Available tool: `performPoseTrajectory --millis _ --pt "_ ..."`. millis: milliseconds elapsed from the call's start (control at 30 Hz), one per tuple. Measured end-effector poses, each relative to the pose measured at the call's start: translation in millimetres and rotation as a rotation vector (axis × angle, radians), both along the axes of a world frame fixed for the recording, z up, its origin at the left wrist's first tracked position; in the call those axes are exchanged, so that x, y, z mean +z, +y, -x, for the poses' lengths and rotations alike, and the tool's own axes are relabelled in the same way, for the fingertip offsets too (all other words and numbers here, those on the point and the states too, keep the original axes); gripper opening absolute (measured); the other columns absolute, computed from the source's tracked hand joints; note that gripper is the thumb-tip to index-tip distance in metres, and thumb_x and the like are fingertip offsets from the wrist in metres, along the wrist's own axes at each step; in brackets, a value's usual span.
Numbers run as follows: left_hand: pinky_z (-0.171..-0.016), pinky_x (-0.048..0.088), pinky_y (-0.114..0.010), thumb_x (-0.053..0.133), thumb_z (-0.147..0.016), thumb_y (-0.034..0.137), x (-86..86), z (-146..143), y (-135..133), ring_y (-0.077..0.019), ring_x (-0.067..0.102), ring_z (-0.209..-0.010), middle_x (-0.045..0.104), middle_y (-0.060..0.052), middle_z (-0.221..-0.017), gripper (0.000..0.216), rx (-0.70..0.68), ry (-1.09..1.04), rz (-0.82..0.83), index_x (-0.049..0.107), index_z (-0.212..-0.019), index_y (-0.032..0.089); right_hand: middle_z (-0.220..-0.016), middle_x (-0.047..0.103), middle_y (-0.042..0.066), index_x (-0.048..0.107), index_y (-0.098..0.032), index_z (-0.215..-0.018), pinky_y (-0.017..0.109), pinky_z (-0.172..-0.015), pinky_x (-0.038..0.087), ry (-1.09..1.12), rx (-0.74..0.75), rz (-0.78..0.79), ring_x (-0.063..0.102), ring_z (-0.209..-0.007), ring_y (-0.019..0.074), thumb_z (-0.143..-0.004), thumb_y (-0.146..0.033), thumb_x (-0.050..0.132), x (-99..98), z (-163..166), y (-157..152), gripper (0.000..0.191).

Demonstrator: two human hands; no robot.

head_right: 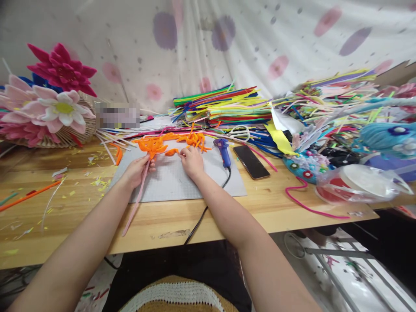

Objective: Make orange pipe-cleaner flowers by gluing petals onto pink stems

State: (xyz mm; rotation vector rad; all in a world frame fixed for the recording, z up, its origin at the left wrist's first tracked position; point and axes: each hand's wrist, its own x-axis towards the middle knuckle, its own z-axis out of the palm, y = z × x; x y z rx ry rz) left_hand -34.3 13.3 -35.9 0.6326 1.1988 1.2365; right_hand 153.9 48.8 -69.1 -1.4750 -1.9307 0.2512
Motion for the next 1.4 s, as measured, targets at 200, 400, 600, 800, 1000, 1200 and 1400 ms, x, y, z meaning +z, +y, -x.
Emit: performPoseTrajectory --millis 200,400,600,800,1000,1200,1400 --pt "-0.062 0.049 -0.017 0.053 -0.084 0.026 0.3 -13 -3 -0.0052 0.057 -0.061 0.059 0.000 -0.067 0.017 -0.031 -0.276 -0.024 0.065 -0.088 0.015 -0.078 0.058 0.004 0.058 -0.018 -0.078 0.028 -0.073 0.039 0.241 0.166 0.021 0.050 -0.075 0.0152 -0.082 -0.036 0.050 7.9 18 -13 0.020" --pt "-0.069 0.048 -0.022 0.063 -0.075 0.026 -11.5 -33 -5 -0.0098 0.060 -0.072 0.065 -0.003 -0.080 0.013 -0.117 -0.229 -0.153 0.063 -0.082 0.015 -0.063 0.052 -0.003 0.045 -0.019 -0.069 0.023 -0.056 0.038 0.749 0.501 0.442 0.048 -0.058 0.0098 -0.077 -0.052 0.049 14.4 42 -23 0.034" --pt "-0.066 0.045 -0.022 0.075 -0.058 0.029 -25.5 -24 1 -0.0099 0.055 -0.068 0.059 -0.001 -0.076 0.033 0.129 0.281 -0.352 0.057 -0.082 0.015 -0.051 0.051 -0.006 0.039 -0.020 -0.070 0.019 -0.044 0.028 0.831 0.403 0.625 0.041 -0.044 0.0067 -0.073 -0.040 0.056 11.7 38 -18 0.026" --pt "-0.075 0.044 -0.023 0.080 -0.048 0.019 -18.7 -14 -1 -0.0131 0.056 -0.085 0.057 -0.002 -0.090 0.057 0.278 0.531 -0.544 0.051 -0.097 0.021 -0.044 0.047 -0.008 0.039 -0.020 -0.065 0.019 -0.042 0.025 0.762 0.474 0.635 0.036 -0.038 0.0058 -0.074 -0.027 0.052 15.0 29 -19 0.017" --pt "-0.081 0.043 -0.027 0.074 -0.057 0.016 -13.5 -13 -3 -0.0124 0.058 -0.074 0.060 0.001 -0.077 0.054 0.166 0.553 -0.573 0.049 -0.104 0.022 -0.047 0.049 -0.006 0.051 -0.018 -0.071 0.021 -0.042 0.023 0.778 0.558 0.707 0.034 -0.039 0.0060 -0.077 -0.048 0.050 18.9 25 -20 0.030" --pt "-0.076 0.043 -0.023 0.076 -0.051 0.012 -8.4 -14 -4 -0.0115 0.058 -0.075 0.059 0.001 -0.077 0.056 0.099 0.510 -0.579 0.052 -0.101 0.020 -0.046 0.048 -0.006 0.051 -0.017 -0.065 0.021 -0.042 0.021 0.823 0.580 0.785 0.033 -0.040 0.0054 -0.073 -0.052 0.055 11.5 27 -15 0.036" --pt "-0.064 0.044 -0.021 0.075 -0.050 0.010 -2.0 -14 -8 -0.0124 0.060 -0.071 0.062 0.000 -0.079 0.060 -0.007 0.378 -0.487 0.050 -0.104 0.018 -0.049 0.053 -0.005 0.052 -0.016 -0.066 0.020 -0.045 0.027 0.789 0.626 0.847 0.041 -0.043 0.0060 -0.071 -0.047 0.060 16.8 25 -18 0.032"
